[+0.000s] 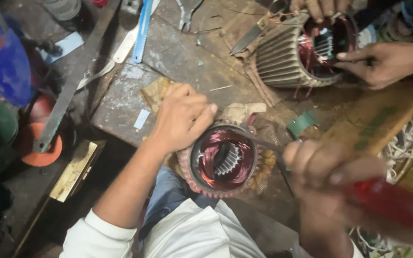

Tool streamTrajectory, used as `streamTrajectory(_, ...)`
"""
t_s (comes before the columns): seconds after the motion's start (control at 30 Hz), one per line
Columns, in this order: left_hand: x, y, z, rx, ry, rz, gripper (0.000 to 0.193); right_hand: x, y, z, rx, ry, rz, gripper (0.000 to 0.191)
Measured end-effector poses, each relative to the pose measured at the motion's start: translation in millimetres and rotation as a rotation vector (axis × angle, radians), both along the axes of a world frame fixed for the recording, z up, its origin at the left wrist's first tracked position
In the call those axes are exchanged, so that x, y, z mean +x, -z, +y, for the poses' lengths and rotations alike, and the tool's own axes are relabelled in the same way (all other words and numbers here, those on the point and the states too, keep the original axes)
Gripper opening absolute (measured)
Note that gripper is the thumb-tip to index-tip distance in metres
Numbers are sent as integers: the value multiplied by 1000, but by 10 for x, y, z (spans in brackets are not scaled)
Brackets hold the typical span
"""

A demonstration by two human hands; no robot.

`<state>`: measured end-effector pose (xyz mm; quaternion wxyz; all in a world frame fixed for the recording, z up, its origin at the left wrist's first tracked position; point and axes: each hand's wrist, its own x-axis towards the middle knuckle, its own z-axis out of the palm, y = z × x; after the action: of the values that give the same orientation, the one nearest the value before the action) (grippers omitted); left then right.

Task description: The person works on a motor stator, using a hammer to tap the copper windings and then cutting a green insulating sheet with scissors. They insert the cut sheet into the stator and continue tapping the windings to secure them.

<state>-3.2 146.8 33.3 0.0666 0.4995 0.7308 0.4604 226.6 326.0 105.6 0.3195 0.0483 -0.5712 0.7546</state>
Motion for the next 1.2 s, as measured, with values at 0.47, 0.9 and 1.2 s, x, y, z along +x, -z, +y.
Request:
streamTrajectory(0.47,1302,-396,-262,-29,-370,-209,49,127,-406,-538,180,66,15,33)
streamTrajectory(0.9,1104,-208,-468,91,-162,-204,48,758,-518,39,1202,827,-613,34)
streamTrajectory(1.2,1207,-288,-406,77,-204,-159,44,1011,1309,1,-575,495,-613,44)
